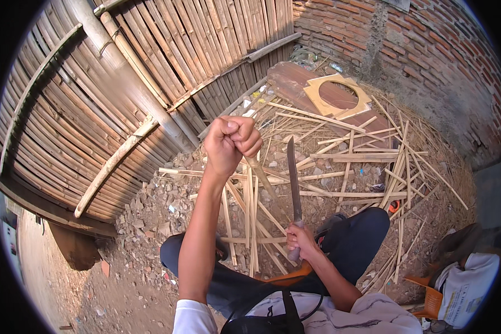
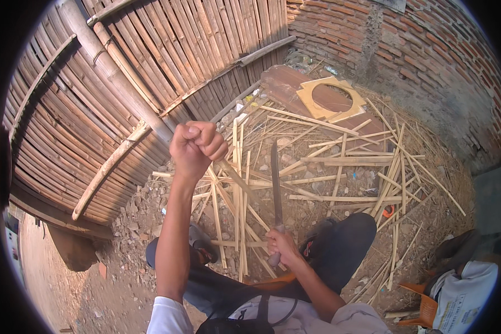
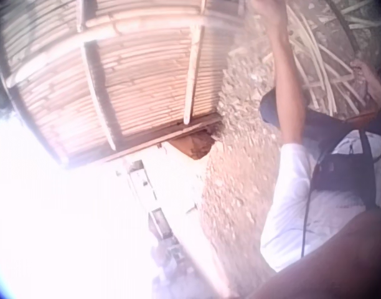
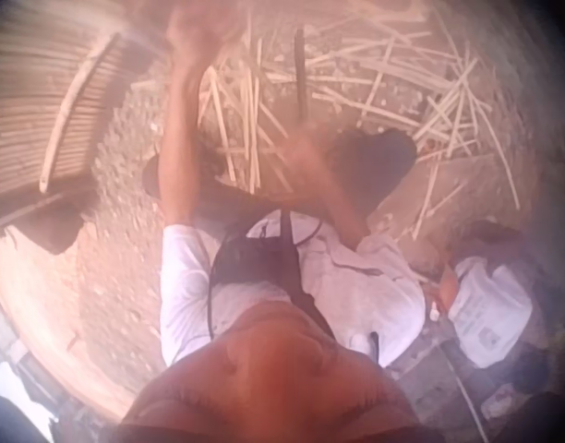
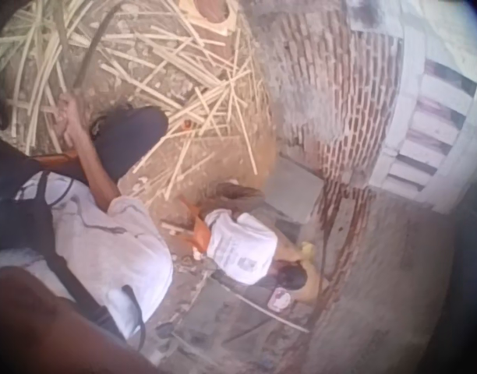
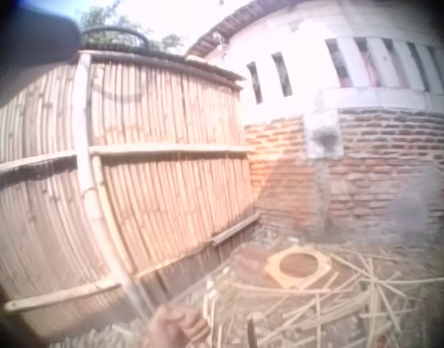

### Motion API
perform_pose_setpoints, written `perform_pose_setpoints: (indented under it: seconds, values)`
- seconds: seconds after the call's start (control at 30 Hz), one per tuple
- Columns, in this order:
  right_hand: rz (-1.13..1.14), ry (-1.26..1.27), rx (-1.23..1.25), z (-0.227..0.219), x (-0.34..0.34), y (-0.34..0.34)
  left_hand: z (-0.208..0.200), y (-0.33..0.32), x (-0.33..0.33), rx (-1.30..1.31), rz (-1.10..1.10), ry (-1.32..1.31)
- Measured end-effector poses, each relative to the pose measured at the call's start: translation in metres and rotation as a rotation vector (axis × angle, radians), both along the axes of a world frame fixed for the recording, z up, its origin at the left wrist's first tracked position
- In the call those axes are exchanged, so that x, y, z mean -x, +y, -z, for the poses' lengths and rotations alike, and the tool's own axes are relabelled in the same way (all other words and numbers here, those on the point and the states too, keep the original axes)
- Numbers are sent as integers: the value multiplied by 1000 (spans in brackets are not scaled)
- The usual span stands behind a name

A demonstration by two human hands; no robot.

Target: The person sits on the ground and uses a machete to split long bamboo strips into thinner pieces. They hold the bamboo with one hand and strike it with the machete to separate the layers, repeating this process for multiple strips.

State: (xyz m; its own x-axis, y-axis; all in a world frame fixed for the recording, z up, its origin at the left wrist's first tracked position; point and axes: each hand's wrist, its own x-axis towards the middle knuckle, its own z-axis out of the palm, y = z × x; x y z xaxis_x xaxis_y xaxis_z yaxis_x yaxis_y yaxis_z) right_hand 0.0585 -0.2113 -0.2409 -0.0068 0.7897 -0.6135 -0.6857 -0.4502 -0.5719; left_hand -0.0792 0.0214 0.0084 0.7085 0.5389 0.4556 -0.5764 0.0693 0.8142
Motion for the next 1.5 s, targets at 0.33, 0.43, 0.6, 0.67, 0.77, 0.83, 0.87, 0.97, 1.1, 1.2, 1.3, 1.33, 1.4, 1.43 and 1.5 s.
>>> perform_pose_setpoints:
  seconds: [0.33,0.43,0.6,0.67,0.77,0.83,0.87,0.97,1.1,1.2,1.3,1.33,1.4,1.43,1.5]
  values:
    - [-77,150,-101,20,2,3,-4,-7,-15,7,-14,30]
    - [-100,202,18,20,-14,0,4,14,17,60,-58,-22]
    - [132,-123,-140,-59,-16,8,7,13,25,21,-55,-27]
    - [234,-177,-276,-70,-12,14,5,11,20,31,-48,-23]
    - [255,-260,-234,-54,12,15,1,6,8,29,-25,-23]
    - [116,-229,-115,-20,22,5,2,5,1,8,11,-22]
    - [-9,-172,-52,1,22,-3,1,4,1,9,11,0]
    - [-118,-94,-1,3,14,-2,8,14,21,25,4,-53]
    - [29,-119,-130,-44,13,5,6,10,21,50,-19,-23]
    - [219,-186,-303,-57,20,20,3,5,16,24,-19,-8]
    - [130,-315,-200,-21,24,29,-2,-1,7,12,-7,11]
    - [53,-371,-119,0,25,31,-2,-2,4,0,-2,20]
    - [-90,-204,-34,27,18,31,-2,-2,9,24,-19,2]
    - [-158,-120,7,37,14,31,0,-2,9,17,-8,-5]
    - [-171,-204,-2,32,16,36,2,-6,14,10,-8,-13]
